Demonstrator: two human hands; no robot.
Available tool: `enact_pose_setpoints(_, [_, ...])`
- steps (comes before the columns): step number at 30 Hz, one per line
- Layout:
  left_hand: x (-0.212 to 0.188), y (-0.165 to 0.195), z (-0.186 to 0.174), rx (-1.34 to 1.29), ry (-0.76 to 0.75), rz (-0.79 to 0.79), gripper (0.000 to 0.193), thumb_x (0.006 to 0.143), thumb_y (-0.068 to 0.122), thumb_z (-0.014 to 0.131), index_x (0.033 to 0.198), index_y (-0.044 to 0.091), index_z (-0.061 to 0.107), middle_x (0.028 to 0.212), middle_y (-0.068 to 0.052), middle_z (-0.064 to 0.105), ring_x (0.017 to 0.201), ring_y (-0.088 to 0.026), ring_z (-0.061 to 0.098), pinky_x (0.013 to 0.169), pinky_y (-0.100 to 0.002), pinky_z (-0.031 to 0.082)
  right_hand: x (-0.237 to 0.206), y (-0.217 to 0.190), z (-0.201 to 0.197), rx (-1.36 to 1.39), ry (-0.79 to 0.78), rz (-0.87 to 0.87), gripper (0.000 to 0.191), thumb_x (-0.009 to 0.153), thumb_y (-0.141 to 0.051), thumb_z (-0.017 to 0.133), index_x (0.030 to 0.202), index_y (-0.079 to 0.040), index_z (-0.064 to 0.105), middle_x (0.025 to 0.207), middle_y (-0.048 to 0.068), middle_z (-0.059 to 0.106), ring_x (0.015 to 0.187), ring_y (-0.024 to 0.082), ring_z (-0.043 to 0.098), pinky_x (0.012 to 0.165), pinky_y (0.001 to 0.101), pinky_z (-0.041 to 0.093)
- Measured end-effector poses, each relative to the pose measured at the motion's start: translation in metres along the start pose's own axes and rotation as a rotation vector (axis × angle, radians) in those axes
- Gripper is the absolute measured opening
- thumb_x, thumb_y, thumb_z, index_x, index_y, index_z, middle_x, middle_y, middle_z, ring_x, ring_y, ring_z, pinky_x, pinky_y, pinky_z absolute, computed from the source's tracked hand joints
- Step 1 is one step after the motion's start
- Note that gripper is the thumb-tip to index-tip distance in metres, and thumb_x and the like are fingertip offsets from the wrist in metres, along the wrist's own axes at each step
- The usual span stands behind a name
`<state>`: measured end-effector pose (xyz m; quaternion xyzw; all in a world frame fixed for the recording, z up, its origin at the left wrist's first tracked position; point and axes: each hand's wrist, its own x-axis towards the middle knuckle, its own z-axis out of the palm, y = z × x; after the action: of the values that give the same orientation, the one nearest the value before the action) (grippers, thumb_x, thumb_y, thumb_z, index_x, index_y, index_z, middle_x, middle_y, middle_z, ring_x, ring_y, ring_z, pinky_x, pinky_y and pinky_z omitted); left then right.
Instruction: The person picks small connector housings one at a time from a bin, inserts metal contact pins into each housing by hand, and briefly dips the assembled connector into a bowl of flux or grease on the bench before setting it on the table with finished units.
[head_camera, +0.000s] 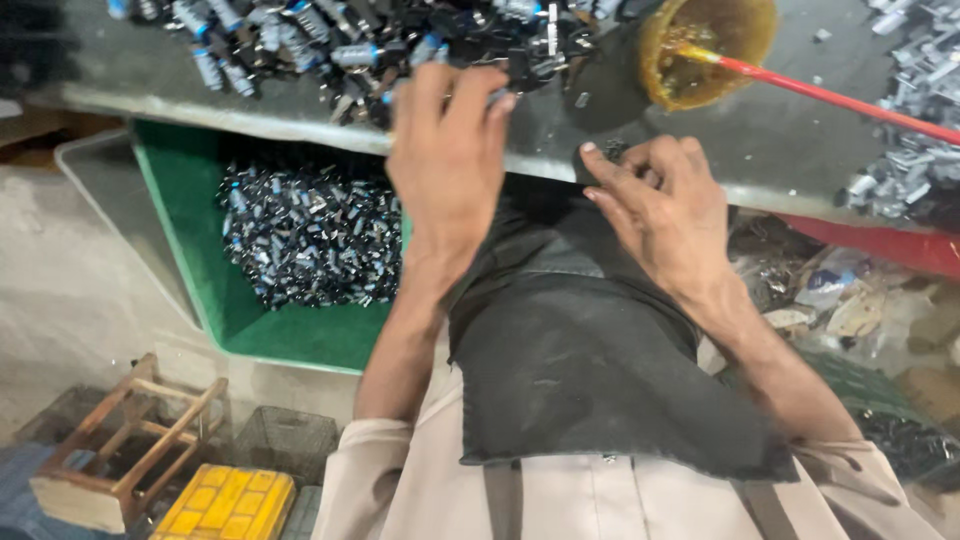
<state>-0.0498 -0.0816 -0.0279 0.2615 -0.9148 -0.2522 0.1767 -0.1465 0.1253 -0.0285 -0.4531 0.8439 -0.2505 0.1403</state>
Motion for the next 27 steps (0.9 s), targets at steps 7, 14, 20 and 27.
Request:
enact_pose_setpoints(7, [-0.009,0.006,-0.030,-1.256,0.050,-0.392,0.016,0.118,0.017,0.054,0.124,0.004,0.059,0.105,-0.003,0.060,0.091,-0.009,0.055,0.086,-0.025,0.047,-0.014,0.005,0.004,0.196,0.130,0.059,0.025,0.092,-0.003,0.087,0.111,-0.017,0.079,0.094,0.002,0.060,0.087,0.019,0.059,0.072,0.0316,0.048])
enact_pose_setpoints(14, [-0.039,0.040,-0.015,-1.533,-0.417,-0.548,0.044,0.123,0.032,0.042,0.132,-0.006,0.062,0.086,0.002,0.047,0.080,-0.006,0.043,0.078,-0.021,0.043,-0.027,0.003,-0.001,0.531,0.275,0.366,0.012,0.101,-0.002,0.083,0.111,-0.004,0.077,0.102,0.007,0.060,0.077,0.014,0.054,0.067,0.0236,0.043])
enact_pose_setpoints(20, [-0.048,0.047,0.002,-1.631,-0.541,-0.654,0.049,0.125,0.034,0.041,0.132,-0.009,0.064,0.079,0.005,0.038,0.074,-0.004,0.037,0.081,-0.028,0.048,-0.026,-0.004,-0.010,0.468,0.260,0.242,0.010,0.109,0.001,0.064,0.102,0.000,0.058,0.100,0.006,0.057,0.086,0.010,0.054,0.076,0.0226,0.044])
enact_pose_setpoints(27, [-0.055,0.043,0.000,-1.934,-0.555,-0.953,0.042,0.107,0.021,0.056,0.147,0.012,0.049,0.101,-0.001,0.055,0.087,-0.008,0.053,0.080,-0.030,0.054,-0.009,-0.027,-0.010,0.856,0.188,0.320,0.012,0.102,0.009,0.072,0.109,0.004,0.063,0.113,0.008,0.056,0.095,0.011,0.060,0.083,0.0221,0.053])
